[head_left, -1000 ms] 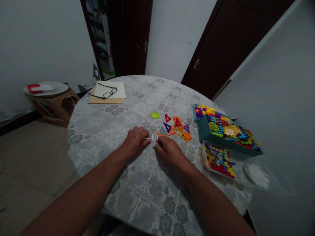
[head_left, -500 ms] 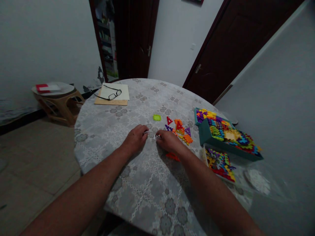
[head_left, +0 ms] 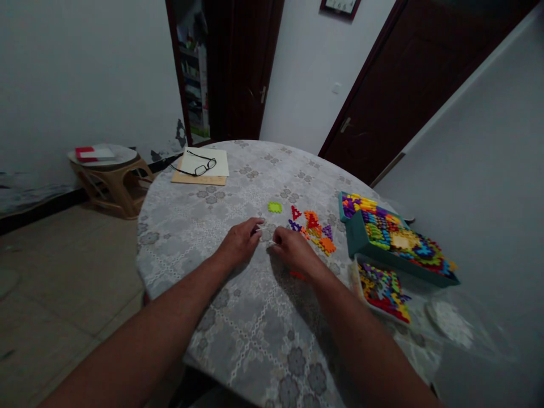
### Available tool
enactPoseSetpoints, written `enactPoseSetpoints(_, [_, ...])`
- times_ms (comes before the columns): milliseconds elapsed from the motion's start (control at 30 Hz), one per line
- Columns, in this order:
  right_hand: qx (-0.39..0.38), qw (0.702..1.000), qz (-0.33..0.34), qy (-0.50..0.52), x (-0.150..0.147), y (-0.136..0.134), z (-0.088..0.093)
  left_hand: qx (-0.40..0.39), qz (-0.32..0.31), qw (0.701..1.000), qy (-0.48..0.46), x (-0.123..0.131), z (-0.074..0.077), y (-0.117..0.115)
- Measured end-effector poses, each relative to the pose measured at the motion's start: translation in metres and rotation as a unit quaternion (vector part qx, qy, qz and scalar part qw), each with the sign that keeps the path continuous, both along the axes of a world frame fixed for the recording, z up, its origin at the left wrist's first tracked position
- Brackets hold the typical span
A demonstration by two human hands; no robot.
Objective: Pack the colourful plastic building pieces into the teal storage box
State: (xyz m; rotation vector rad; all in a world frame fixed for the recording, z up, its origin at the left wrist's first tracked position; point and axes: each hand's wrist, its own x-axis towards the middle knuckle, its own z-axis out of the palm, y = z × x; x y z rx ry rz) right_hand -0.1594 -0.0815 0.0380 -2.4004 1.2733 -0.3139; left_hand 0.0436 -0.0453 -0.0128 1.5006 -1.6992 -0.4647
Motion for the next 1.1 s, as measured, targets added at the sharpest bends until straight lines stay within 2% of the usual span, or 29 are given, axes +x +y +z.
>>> enactPoseSetpoints(67, [-0.007, 0.997, -0.002, -0.076, -0.001, 0.002, -0.006, -0.001, -0.016, 1.000, 0.015, -0.002, 0.005, 0.003])
enactPoseSetpoints(167, [-0.021, 0.987, -0.002, -0.158, -0.002, 0.003, -0.017, 0.004, -0.077, 0.996, 0.038, -0.004, 0.012, 0.007])
enactPoseSetpoints(300, [-0.053, 0.985, 0.005, -0.163, -0.008, 0.007, -0.025, 0.053, -0.144, 0.984, 0.091, -0.003, 0.015, 0.009])
enactPoseSetpoints(400, [-0.060, 0.987, -0.003, -0.150, -0.020, 0.015, -0.020, 0.115, -0.149, 0.976, 0.110, 0.000, 0.012, 0.004])
enactPoseSetpoints(533, [-0.088, 0.979, -0.036, -0.182, -0.056, 0.040, 0.005, 0.113, -0.123, 0.986, 0.011, 0.003, 0.012, -0.003])
enactPoseSetpoints(633, [-0.111, 0.968, -0.096, -0.204, -0.106, 0.066, 0.031, 0.106, -0.094, 0.988, -0.054, 0.003, 0.014, -0.003])
enactPoseSetpoints(700, [-0.149, 0.955, -0.177, -0.188, -0.149, 0.081, 0.046, 0.104, -0.080, 0.989, -0.075, 0.003, 0.015, -0.002])
enactPoseSetpoints(833, [-0.234, 0.902, -0.341, -0.124, -0.248, 0.093, 0.064, 0.095, -0.066, 0.990, -0.087, 0.002, 0.015, -0.002])
enactPoseSetpoints(967, [-0.288, 0.849, -0.444, 0.008, -0.342, 0.091, 0.059, 0.091, -0.056, 0.991, -0.086, -0.004, 0.019, 0.000])
enactPoseSetpoints(1033, [-0.271, 0.838, -0.468, 0.071, -0.379, 0.087, 0.048, 0.093, -0.071, 0.991, -0.072, -0.006, 0.021, 0.003])
enactPoseSetpoints(1100, [-0.257, 0.832, -0.478, 0.115, -0.404, 0.082, 0.034, 0.091, -0.076, 0.991, -0.057, -0.008, 0.021, 0.004])
